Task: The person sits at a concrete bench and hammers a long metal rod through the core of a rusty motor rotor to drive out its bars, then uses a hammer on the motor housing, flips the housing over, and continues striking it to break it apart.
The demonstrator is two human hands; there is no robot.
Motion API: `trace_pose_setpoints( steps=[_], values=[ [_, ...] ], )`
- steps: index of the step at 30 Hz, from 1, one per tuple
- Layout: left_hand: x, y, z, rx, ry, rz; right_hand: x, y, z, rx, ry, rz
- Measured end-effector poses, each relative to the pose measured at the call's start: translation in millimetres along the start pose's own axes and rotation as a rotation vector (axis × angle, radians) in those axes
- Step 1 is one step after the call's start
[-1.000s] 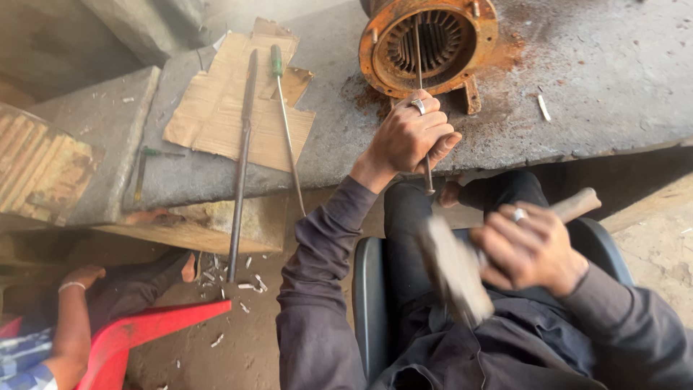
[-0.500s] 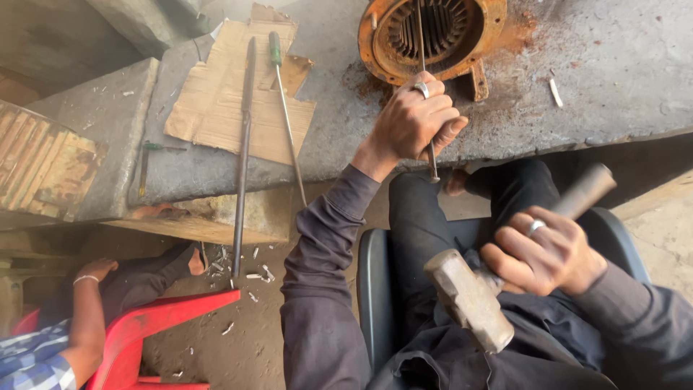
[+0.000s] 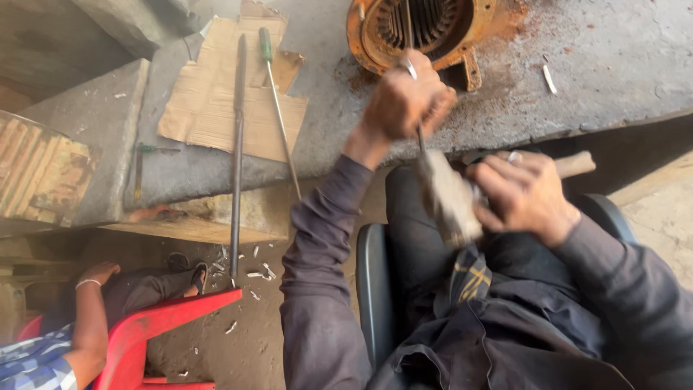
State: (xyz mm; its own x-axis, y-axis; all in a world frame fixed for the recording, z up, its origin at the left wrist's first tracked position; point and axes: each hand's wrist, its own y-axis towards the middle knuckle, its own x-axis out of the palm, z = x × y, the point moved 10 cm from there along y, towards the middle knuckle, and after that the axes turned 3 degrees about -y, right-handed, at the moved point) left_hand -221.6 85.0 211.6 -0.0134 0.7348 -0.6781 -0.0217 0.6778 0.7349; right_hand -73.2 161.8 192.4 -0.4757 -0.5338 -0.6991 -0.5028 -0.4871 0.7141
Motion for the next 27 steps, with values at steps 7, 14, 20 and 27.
trace_pose_setpoints(
  steps=[7, 14, 20, 27],
  values=[
    [1, -3, -10, 0.004, 0.090, 0.016, -30, -11, -29, -0.307, 0.066, 0.192],
    [0, -1, -16, -0.030, 0.071, 0.007, -12, 6, 26, 0.166, 0.100, 0.144],
    [4, -5, -23, -0.023, 0.085, 0.022, -48, -18, -24, -0.457, 0.139, 0.461],
    [9, -1, -40, -0.022, 0.121, 0.012, 12, -10, 19, 0.001, 0.031, 0.196]
  ],
)
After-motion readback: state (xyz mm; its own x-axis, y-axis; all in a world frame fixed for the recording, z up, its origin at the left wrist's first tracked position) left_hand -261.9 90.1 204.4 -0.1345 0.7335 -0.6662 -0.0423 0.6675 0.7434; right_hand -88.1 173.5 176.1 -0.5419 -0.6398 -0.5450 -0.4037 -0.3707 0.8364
